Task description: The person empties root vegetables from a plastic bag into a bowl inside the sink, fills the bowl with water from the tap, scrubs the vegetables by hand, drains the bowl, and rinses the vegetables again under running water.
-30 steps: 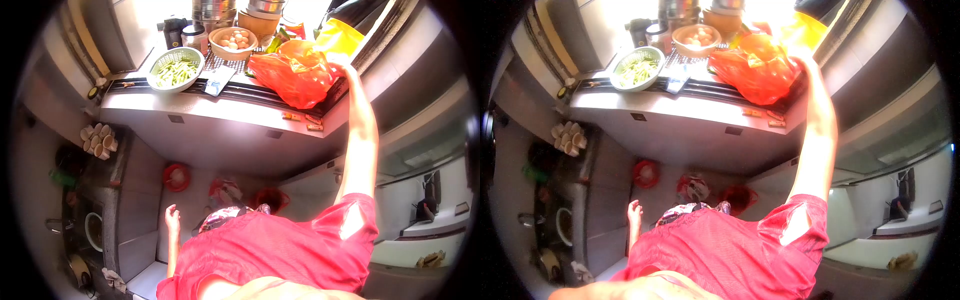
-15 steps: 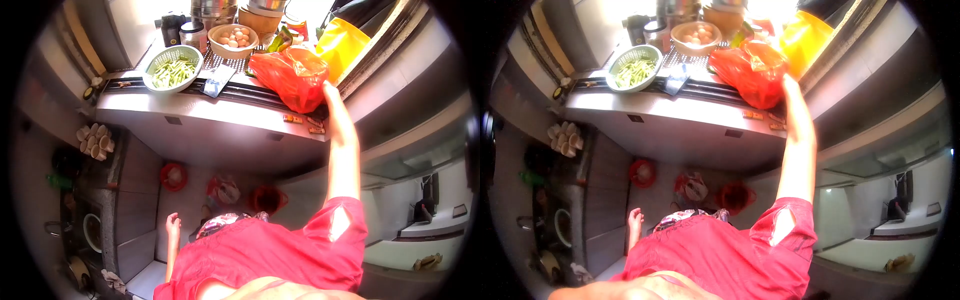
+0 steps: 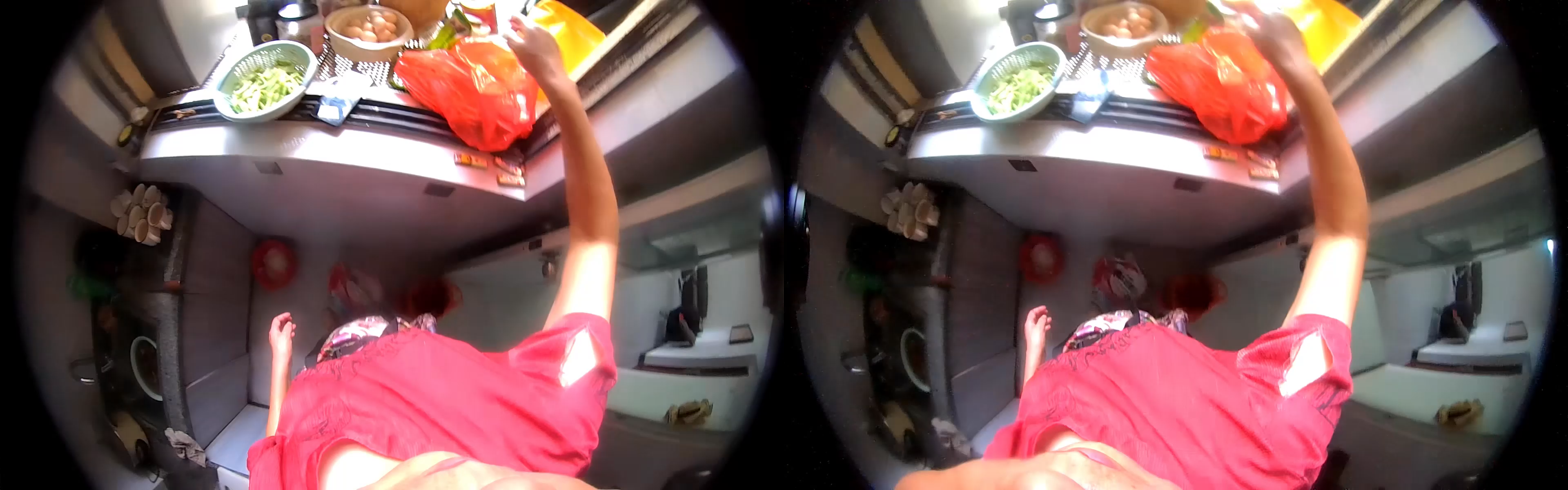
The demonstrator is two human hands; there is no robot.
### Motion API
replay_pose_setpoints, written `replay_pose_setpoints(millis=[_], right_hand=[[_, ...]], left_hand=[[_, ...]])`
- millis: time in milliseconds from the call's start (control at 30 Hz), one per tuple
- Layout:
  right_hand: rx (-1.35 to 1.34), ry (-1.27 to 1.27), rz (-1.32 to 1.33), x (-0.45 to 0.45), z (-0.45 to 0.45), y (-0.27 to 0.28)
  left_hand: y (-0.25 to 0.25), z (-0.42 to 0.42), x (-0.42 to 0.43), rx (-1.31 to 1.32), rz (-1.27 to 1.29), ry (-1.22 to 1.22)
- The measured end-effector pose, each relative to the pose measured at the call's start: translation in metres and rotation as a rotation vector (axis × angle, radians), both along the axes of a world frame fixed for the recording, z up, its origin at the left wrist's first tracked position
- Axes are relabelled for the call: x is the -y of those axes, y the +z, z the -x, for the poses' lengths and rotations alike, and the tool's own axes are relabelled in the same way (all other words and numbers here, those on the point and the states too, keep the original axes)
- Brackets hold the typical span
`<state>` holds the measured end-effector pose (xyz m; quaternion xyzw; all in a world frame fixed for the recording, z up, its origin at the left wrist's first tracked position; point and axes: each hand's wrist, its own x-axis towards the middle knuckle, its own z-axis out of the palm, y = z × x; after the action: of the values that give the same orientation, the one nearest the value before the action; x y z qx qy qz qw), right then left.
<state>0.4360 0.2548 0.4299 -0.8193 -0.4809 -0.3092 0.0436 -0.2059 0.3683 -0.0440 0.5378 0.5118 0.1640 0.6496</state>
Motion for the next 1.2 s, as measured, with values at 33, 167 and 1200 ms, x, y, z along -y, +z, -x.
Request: replay_pose_setpoints(millis=[33,167,1200], right_hand=[[-0.271,0.257,-0.127,-0.018,0.006,-0.015],[-1.152,0.333,0.395,-0.041,0.076,-0.068],[-0.547,-0.097,0.235,0.038,0.190,-0.136]], left_hand=[[-0.001,-0.001,0.002,0.026,0.010,-0.011],[-0.001,-0.006,0.009,-0.013,0.043,-0.042],[-0.048,0.060,0.042,-0.168,0.084,0.059]])
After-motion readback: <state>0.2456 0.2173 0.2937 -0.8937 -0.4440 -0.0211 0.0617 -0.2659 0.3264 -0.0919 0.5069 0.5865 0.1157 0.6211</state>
